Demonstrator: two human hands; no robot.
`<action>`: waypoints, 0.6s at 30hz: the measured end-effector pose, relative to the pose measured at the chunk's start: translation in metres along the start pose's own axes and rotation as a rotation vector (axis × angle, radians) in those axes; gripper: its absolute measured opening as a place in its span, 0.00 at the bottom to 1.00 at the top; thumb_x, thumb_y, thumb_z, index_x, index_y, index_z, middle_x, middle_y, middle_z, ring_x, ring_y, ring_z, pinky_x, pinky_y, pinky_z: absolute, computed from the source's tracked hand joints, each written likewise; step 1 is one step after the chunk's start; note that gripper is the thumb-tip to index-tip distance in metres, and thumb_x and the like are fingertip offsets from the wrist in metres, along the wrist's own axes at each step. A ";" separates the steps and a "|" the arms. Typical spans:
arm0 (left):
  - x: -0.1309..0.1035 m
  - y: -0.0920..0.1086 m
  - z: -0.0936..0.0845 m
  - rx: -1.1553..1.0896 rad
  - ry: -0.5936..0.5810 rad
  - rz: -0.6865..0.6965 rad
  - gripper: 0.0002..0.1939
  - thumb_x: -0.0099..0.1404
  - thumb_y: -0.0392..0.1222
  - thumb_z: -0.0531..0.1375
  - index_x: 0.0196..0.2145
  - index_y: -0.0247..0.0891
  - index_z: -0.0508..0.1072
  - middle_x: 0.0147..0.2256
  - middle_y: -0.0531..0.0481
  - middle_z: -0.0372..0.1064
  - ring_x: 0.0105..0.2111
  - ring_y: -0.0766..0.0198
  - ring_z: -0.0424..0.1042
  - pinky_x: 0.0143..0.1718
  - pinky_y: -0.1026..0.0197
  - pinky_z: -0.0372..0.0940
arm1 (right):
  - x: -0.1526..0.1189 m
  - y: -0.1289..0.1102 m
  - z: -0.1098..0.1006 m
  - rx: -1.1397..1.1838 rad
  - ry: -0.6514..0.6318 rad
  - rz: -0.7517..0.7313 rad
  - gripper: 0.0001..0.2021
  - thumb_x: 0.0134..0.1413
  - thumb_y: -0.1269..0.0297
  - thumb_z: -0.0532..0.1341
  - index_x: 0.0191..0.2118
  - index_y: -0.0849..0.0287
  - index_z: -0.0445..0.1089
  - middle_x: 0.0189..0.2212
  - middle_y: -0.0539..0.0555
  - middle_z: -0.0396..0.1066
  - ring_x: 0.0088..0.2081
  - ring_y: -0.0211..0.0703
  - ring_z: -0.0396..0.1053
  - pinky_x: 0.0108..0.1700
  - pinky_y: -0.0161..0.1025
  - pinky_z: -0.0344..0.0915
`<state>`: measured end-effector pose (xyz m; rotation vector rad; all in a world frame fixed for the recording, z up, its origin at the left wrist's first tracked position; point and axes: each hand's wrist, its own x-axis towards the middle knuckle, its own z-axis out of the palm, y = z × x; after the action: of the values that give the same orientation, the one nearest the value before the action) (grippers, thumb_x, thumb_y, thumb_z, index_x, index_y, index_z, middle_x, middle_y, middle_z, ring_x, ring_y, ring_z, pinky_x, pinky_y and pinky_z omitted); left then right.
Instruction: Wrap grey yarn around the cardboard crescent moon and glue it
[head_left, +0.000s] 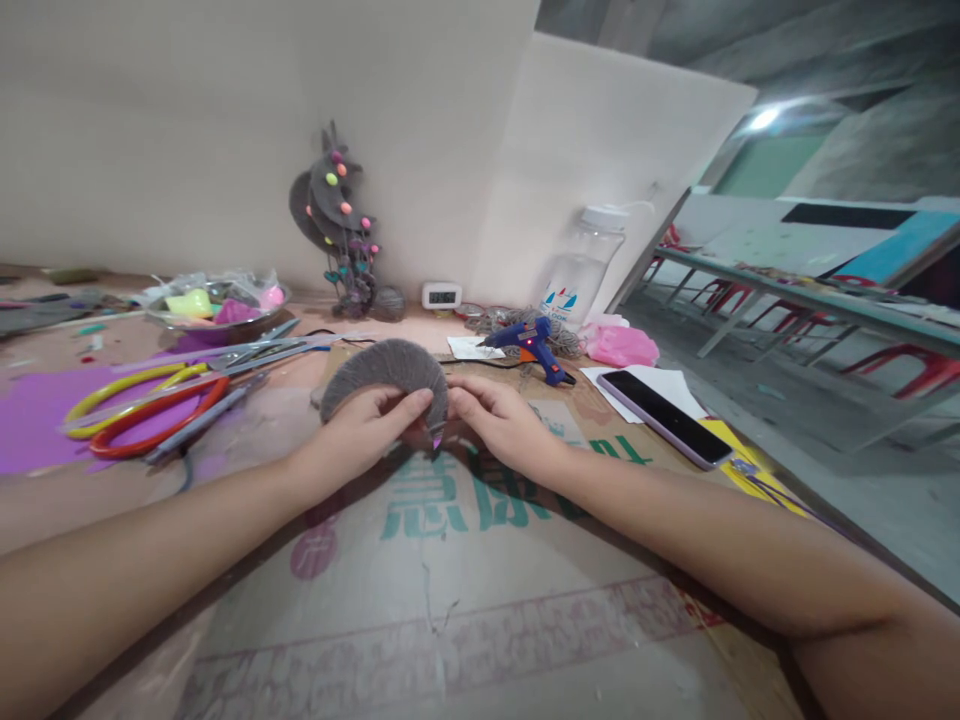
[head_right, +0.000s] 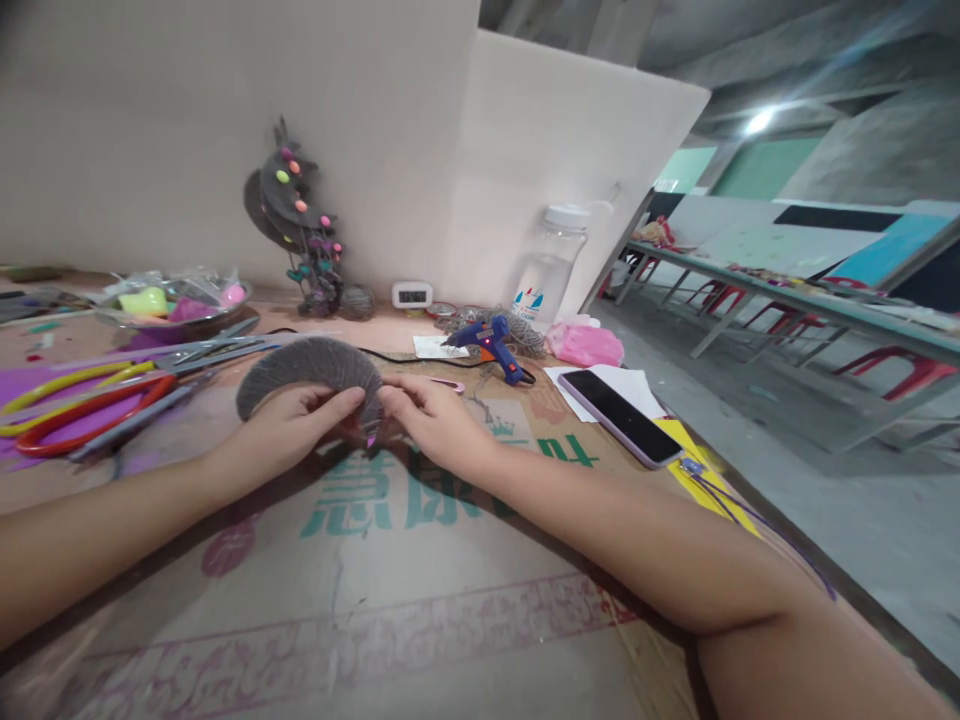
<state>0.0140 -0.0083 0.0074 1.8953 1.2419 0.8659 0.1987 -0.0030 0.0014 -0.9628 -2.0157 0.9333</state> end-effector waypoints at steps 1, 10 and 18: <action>0.000 0.000 -0.001 0.007 0.027 -0.012 0.24 0.63 0.55 0.50 0.21 0.37 0.73 0.22 0.50 0.73 0.24 0.63 0.69 0.27 0.64 0.59 | -0.001 0.001 -0.002 -0.037 -0.011 0.004 0.16 0.61 0.57 0.50 0.49 0.58 0.67 0.34 0.52 0.73 0.37 0.39 0.71 0.40 0.37 0.67; 0.003 -0.003 -0.007 0.147 0.218 0.009 0.24 0.63 0.56 0.51 0.20 0.38 0.73 0.21 0.52 0.71 0.23 0.63 0.68 0.28 0.64 0.58 | -0.012 -0.003 -0.011 -0.551 -0.023 -0.294 0.11 0.59 0.60 0.55 0.32 0.57 0.72 0.26 0.51 0.72 0.32 0.39 0.66 0.41 0.40 0.60; 0.004 -0.008 -0.006 0.119 0.219 0.003 0.24 0.62 0.58 0.50 0.21 0.38 0.72 0.20 0.51 0.71 0.24 0.61 0.68 0.26 0.63 0.56 | -0.002 -0.021 -0.042 -0.884 -0.090 -0.411 0.19 0.61 0.53 0.50 0.30 0.59 0.72 0.28 0.56 0.71 0.34 0.43 0.65 0.41 0.42 0.56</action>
<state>0.0066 -0.0007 0.0048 1.9355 1.4499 1.0446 0.2273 -0.0019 0.0391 -0.8675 -2.6112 -0.1851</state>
